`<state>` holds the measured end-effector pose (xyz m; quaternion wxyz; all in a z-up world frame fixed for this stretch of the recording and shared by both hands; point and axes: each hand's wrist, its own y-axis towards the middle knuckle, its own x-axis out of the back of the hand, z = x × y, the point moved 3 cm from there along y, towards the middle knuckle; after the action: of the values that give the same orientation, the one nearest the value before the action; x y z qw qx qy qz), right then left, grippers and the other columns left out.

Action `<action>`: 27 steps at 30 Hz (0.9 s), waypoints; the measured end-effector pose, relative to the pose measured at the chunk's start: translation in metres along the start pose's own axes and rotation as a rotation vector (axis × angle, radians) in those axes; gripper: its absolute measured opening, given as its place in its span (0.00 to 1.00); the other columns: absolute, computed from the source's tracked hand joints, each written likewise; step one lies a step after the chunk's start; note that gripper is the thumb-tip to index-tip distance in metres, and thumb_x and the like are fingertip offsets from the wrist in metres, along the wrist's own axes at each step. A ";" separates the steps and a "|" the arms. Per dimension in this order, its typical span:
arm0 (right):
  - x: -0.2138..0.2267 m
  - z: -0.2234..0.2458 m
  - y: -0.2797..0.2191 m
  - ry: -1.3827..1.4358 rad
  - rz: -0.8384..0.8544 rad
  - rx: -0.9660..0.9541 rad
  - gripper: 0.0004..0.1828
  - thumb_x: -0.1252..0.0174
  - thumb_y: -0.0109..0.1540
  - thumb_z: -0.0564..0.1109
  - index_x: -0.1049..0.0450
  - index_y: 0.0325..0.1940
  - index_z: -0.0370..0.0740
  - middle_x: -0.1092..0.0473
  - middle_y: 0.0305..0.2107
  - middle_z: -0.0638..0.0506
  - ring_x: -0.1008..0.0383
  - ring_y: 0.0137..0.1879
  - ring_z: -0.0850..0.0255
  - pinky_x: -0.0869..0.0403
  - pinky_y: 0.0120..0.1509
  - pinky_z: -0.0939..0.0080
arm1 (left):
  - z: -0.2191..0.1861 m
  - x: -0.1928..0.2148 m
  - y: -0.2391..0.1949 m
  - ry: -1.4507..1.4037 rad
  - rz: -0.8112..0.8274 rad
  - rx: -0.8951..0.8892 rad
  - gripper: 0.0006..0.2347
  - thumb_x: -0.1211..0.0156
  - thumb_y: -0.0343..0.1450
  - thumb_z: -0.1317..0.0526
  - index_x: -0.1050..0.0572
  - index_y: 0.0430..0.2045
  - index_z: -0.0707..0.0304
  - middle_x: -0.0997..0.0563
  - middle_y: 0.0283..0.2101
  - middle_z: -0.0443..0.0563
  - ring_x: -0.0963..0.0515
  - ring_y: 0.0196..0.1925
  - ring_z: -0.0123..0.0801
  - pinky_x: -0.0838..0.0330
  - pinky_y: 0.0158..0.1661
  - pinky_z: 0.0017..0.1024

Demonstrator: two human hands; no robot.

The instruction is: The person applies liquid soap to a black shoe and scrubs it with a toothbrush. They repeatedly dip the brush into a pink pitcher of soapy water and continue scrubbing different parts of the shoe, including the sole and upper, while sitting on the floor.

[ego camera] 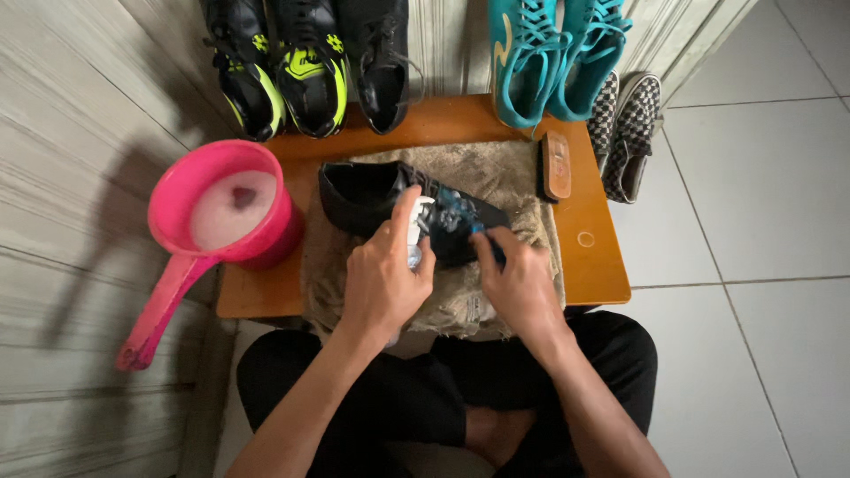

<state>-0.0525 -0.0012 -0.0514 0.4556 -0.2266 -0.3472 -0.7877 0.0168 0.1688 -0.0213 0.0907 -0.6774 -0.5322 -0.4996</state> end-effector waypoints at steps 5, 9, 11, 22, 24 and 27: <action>0.004 0.002 -0.006 0.019 -0.021 -0.081 0.13 0.37 0.69 0.54 0.16 0.36 0.48 0.22 0.18 0.46 0.16 0.31 0.45 0.22 0.30 0.47 | -0.007 0.002 0.000 0.000 -0.008 -0.037 0.28 0.41 0.73 0.64 0.35 0.72 0.56 0.14 0.36 0.66 0.14 0.29 0.63 0.19 0.28 0.55; 0.007 -0.036 -0.015 -0.119 -0.135 -0.093 0.14 0.39 0.72 0.52 0.19 0.38 0.43 0.24 0.19 0.40 0.17 0.31 0.43 0.24 0.32 0.44 | -0.015 0.007 0.001 0.026 -0.019 -0.068 0.29 0.39 0.72 0.65 0.35 0.72 0.57 0.15 0.35 0.68 0.14 0.29 0.66 0.21 0.28 0.59; 0.003 -0.042 -0.028 0.008 -0.026 -0.072 0.14 0.35 0.69 0.54 0.16 0.40 0.42 0.22 0.20 0.39 0.16 0.31 0.41 0.22 0.31 0.46 | -0.020 0.007 -0.001 0.016 0.053 -0.067 0.27 0.41 0.74 0.64 0.35 0.73 0.56 0.14 0.35 0.67 0.13 0.28 0.62 0.19 0.28 0.52; 0.020 -0.041 -0.031 -0.002 -0.060 -0.140 0.11 0.38 0.69 0.52 0.15 0.45 0.44 0.19 0.27 0.41 0.15 0.38 0.44 0.20 0.38 0.41 | -0.032 -0.018 0.005 0.041 0.228 -0.109 0.30 0.42 0.73 0.63 0.37 0.75 0.51 0.15 0.36 0.70 0.13 0.29 0.67 0.19 0.29 0.58; 0.025 -0.040 -0.032 -0.012 -0.066 -0.139 0.11 0.37 0.69 0.53 0.15 0.45 0.46 0.19 0.27 0.42 0.16 0.39 0.43 0.21 0.38 0.41 | -0.036 -0.021 0.007 0.044 0.268 -0.109 0.30 0.42 0.73 0.63 0.37 0.75 0.51 0.15 0.37 0.71 0.14 0.29 0.70 0.19 0.30 0.60; 0.034 -0.032 -0.037 -0.017 -0.061 -0.151 0.15 0.39 0.70 0.51 0.15 0.49 0.39 0.20 0.27 0.36 0.17 0.38 0.38 0.24 0.37 0.35 | -0.041 -0.025 0.010 0.081 0.297 -0.124 0.30 0.43 0.72 0.62 0.38 0.75 0.48 0.15 0.36 0.70 0.14 0.29 0.70 0.19 0.31 0.59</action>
<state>-0.1028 -0.0314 -0.0627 0.4100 -0.2563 -0.2973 -0.8233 0.0029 0.1222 -0.0169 0.1432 -0.7323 -0.3902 -0.5395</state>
